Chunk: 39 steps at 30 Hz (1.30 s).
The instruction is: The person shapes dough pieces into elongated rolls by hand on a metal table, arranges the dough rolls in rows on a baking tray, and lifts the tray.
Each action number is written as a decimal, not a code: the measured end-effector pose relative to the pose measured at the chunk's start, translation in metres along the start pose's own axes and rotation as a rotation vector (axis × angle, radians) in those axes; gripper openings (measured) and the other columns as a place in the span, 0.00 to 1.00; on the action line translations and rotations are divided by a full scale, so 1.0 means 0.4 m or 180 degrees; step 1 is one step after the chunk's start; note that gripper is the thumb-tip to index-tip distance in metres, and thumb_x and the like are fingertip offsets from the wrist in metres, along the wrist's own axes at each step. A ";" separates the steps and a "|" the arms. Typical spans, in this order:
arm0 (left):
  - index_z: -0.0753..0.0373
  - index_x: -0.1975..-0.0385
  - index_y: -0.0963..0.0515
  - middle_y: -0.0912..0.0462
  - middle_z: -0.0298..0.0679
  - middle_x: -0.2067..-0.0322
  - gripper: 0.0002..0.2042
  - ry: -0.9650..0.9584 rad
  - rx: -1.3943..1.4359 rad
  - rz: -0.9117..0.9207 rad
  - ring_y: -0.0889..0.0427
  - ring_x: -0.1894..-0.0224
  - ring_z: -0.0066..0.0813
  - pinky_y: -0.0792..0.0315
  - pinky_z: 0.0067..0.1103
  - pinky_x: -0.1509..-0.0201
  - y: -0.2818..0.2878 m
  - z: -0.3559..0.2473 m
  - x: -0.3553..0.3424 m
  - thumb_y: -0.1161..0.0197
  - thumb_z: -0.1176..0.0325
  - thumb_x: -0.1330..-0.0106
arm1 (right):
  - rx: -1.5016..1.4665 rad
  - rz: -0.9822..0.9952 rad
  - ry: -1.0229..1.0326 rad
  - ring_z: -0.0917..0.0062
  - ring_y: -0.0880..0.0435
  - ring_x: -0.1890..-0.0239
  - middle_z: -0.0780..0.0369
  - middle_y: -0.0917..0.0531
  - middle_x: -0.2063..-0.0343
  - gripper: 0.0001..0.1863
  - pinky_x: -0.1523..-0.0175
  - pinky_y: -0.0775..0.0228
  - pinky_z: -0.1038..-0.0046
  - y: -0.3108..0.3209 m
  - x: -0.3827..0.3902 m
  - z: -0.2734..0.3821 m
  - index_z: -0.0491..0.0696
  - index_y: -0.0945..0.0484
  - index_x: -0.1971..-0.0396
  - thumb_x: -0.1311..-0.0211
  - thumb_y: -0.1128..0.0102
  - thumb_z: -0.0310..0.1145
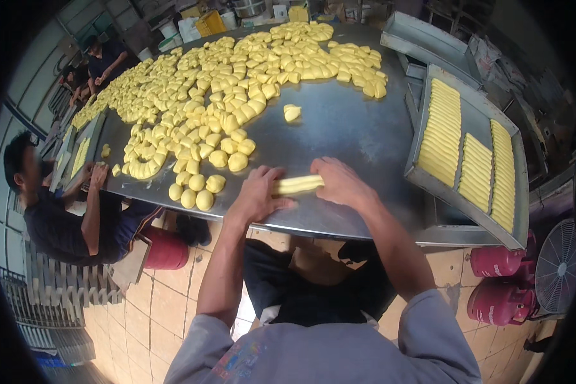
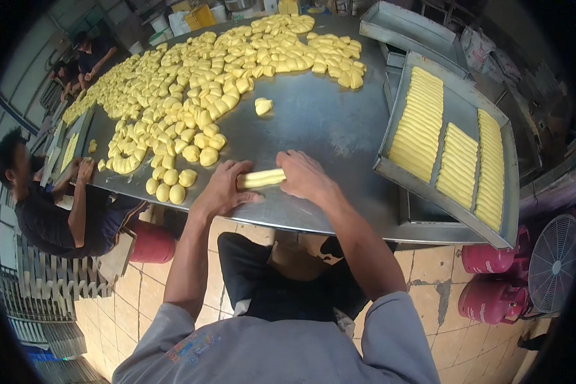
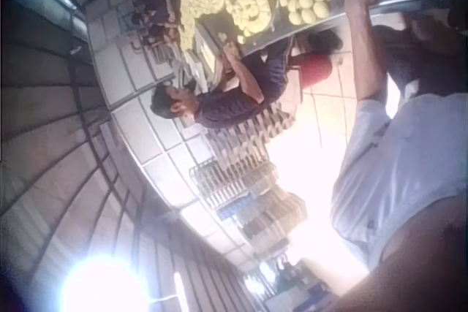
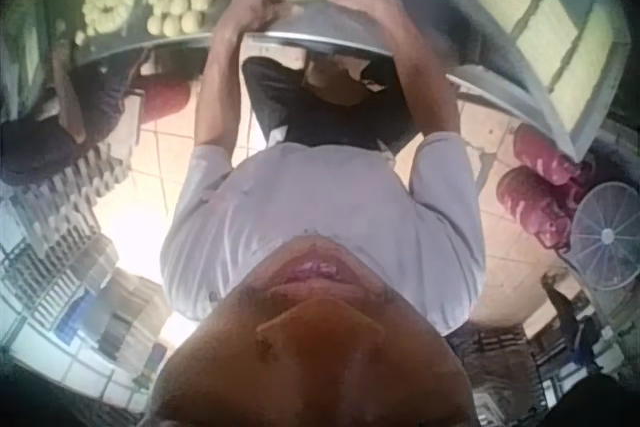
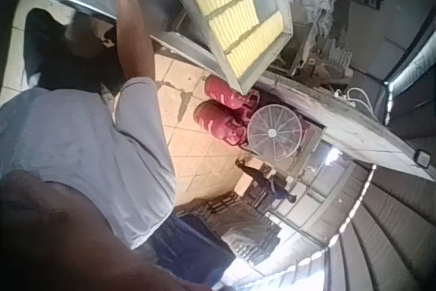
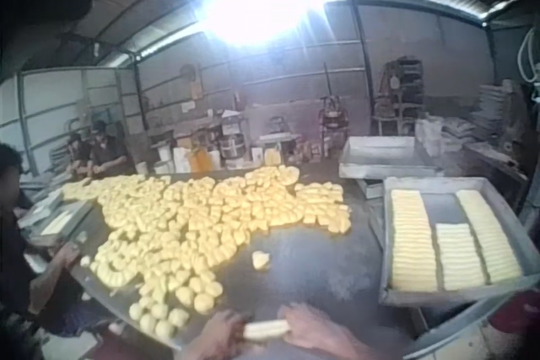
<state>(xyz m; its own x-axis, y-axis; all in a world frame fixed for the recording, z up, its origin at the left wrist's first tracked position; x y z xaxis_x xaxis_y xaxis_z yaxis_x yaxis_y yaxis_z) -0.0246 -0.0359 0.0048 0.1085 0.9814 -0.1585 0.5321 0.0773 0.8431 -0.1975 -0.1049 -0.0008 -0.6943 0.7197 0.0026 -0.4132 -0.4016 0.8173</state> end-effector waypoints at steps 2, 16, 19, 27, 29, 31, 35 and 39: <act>0.64 0.58 0.23 0.24 0.48 0.62 0.22 0.0192 -0.0099 0.0311 0.28 0.52 0.47 0.32 0.35 0.50 -0.003 0.006 -0.006 0.30 0.57 0.49 | 0.0078 -0.0399 0.0143 0.59 0.27 0.57 0.56 0.25 0.67 0.14 0.51 0.34 0.65 -0.006 0.004 -0.015 0.43 0.26 0.68 0.60 0.38 0.23; 0.64 0.35 0.47 0.25 0.43 0.52 0.34 0.0994 0.3427 -0.0025 0.26 0.54 0.24 0.28 0.25 0.50 0.047 0.011 0.000 0.42 0.55 0.34 | -0.1986 -0.0519 -0.0042 0.81 0.19 0.74 0.59 0.17 0.74 0.11 0.68 0.29 0.82 0.311 0.037 0.088 0.35 0.20 0.69 0.48 0.38 0.28; 0.66 0.36 0.44 0.24 0.43 0.54 0.31 0.1263 0.2946 -0.0330 0.25 0.57 0.24 0.27 0.22 0.53 0.018 0.087 0.007 0.42 0.56 0.34 | -0.1841 -0.0712 -0.0267 0.82 0.19 0.74 0.59 0.17 0.74 0.11 0.68 0.29 0.82 0.334 0.001 0.077 0.36 0.19 0.69 0.48 0.38 0.29; 0.71 0.45 0.33 0.22 0.37 0.75 0.23 0.1060 0.2400 -0.1387 0.26 0.73 0.19 0.29 0.18 0.66 -0.024 0.119 0.029 0.39 0.62 0.35 | -0.1725 -0.0413 -0.0421 0.80 0.19 0.75 0.58 0.18 0.75 0.14 0.67 0.27 0.78 0.225 -0.245 0.034 0.38 0.20 0.64 0.48 0.40 0.31; 0.71 0.47 0.32 0.22 0.37 0.77 0.22 0.1017 0.2279 -0.1494 0.26 0.75 0.19 0.30 0.18 0.67 -0.022 0.120 0.037 0.40 0.63 0.35 | -0.1079 -0.0445 -0.0656 0.75 0.18 0.73 0.56 0.18 0.74 0.14 0.65 0.26 0.76 0.190 -0.310 0.008 0.39 0.21 0.61 0.48 0.41 0.29; 0.72 0.48 0.30 0.23 0.37 0.79 0.21 0.1024 0.2252 -0.1522 0.26 0.76 0.19 0.30 0.19 0.68 -0.010 0.107 0.043 0.40 0.63 0.35 | -0.0431 -0.0501 -0.0878 0.71 0.17 0.70 0.54 0.17 0.72 0.16 0.62 0.25 0.73 0.145 -0.377 -0.052 0.40 0.21 0.58 0.48 0.42 0.28; 0.71 0.49 0.29 0.21 0.40 0.78 0.20 0.0962 0.2101 -0.1415 0.24 0.76 0.22 0.28 0.20 0.68 0.000 0.085 0.027 0.40 0.64 0.35 | 0.0663 -0.1138 0.0094 0.60 0.18 0.61 0.52 0.17 0.65 0.19 0.54 0.27 0.67 0.071 -0.459 -0.150 0.43 0.22 0.55 0.51 0.44 0.25; 0.69 0.48 0.29 0.21 0.37 0.76 0.19 0.1016 0.2115 -0.1355 0.25 0.75 0.19 0.29 0.18 0.68 -0.009 0.098 0.033 0.41 0.64 0.34 | 0.0510 -0.0840 -0.0088 0.58 0.18 0.62 0.52 0.18 0.62 0.15 0.56 0.27 0.66 0.093 -0.434 -0.107 0.43 0.20 0.60 0.51 0.43 0.22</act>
<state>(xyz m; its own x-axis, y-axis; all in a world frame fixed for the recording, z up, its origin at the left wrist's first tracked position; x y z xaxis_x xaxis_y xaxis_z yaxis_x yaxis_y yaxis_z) 0.0076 -0.0302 -0.0205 -0.4015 0.9023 -0.1572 0.8671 0.4297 0.2519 -0.1177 -0.2689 0.0043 -0.5581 0.8033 -0.2079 -0.4776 -0.1060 0.8722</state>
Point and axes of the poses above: each hand's wrist, its own x-axis away from the middle knuckle, its own y-axis out of the back of the hand, z = x × y, the point moved 4 cm from there along -x, towards the middle knuckle
